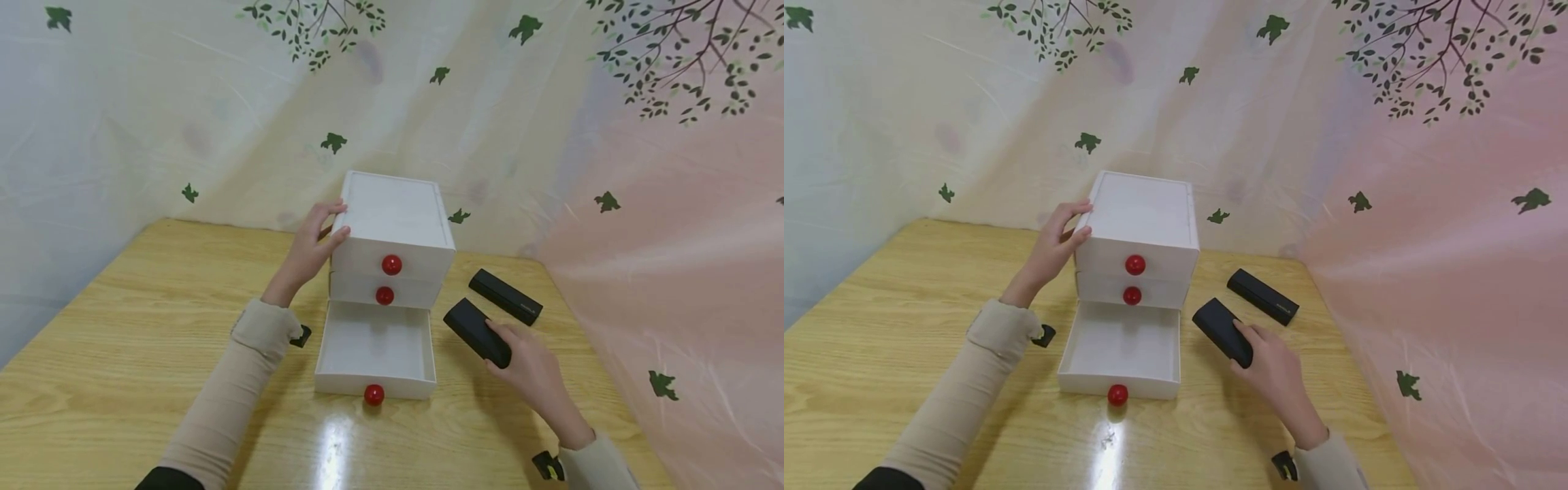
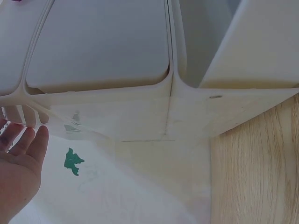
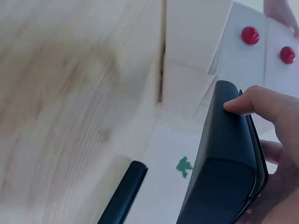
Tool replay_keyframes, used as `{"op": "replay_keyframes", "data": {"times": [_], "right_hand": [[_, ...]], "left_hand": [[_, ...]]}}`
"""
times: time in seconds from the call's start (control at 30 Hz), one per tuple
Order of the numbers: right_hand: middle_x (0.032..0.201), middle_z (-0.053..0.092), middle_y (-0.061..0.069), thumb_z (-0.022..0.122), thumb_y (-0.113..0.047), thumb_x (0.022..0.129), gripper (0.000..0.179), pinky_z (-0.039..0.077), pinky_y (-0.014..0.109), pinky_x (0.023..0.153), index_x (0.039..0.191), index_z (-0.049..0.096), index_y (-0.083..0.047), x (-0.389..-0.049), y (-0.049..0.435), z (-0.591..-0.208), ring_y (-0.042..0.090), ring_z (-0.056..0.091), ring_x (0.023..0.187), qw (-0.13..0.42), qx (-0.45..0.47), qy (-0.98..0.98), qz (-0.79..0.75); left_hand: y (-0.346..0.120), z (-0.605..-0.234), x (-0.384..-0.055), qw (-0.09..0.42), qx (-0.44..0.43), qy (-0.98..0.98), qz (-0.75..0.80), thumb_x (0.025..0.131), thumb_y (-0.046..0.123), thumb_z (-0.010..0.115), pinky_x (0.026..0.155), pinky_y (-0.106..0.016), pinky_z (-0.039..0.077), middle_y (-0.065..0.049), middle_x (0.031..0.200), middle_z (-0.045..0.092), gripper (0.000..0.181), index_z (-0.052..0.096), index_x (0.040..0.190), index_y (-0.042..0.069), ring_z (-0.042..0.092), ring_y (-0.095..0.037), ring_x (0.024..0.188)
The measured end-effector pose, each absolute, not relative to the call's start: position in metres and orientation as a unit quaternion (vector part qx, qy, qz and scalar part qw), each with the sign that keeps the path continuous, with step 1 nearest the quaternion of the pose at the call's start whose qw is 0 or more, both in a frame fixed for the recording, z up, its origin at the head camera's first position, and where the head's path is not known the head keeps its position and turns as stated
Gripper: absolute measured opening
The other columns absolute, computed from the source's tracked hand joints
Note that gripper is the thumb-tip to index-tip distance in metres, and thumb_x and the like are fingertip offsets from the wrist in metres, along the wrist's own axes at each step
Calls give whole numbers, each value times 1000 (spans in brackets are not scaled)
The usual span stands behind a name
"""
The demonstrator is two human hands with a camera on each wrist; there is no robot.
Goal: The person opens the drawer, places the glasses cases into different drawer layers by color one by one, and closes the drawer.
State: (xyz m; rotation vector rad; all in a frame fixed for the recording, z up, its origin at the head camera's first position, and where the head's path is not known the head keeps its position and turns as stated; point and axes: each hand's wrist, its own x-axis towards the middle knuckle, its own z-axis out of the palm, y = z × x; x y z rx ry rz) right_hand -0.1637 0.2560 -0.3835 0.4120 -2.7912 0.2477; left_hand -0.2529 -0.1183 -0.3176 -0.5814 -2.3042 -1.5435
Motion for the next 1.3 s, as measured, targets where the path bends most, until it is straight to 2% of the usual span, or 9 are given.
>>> {"op": "replay_keyframes", "data": {"times": [0.4,0.6,0.8,1.0,1.3], "right_hand": [[123,66,9,81,-22,70,64,47,29,47,131,61,-21,-136,236,-377,32,66,103,188,174,-964,69],[121,67,6,81,-21,67,65,48,28,48,129,62,-23,-130,225,-378,28,66,103,215,200,-953,69],[121,67,5,82,-21,65,67,51,28,52,129,63,-22,-131,210,-379,26,66,102,216,227,-947,74],[122,66,5,81,-23,66,66,55,31,58,129,63,-23,-140,190,-377,24,65,106,198,256,-944,70],[127,64,8,78,-25,73,59,59,43,79,130,63,-24,-158,160,-377,28,62,114,117,274,-951,82]], "left_hand": [[-119,-316,-251,161,-209,-801,-538,98,11,51,113,-56,33,-21,153,33,44,42,138,-5,28,-35,145],[-118,-314,-248,163,-204,-805,-533,99,12,51,113,-54,34,-21,152,33,44,42,138,-5,29,-34,145],[-118,-316,-251,163,-206,-803,-536,98,12,51,113,-54,34,-21,152,33,45,42,138,-5,29,-34,145],[-123,-332,-270,167,-208,-798,-541,98,14,53,114,-53,33,-16,154,33,45,43,140,0,28,-30,146],[-124,-343,-280,188,-222,-791,-537,98,22,55,112,-55,36,-12,151,37,44,47,138,6,31,-27,145]]}}
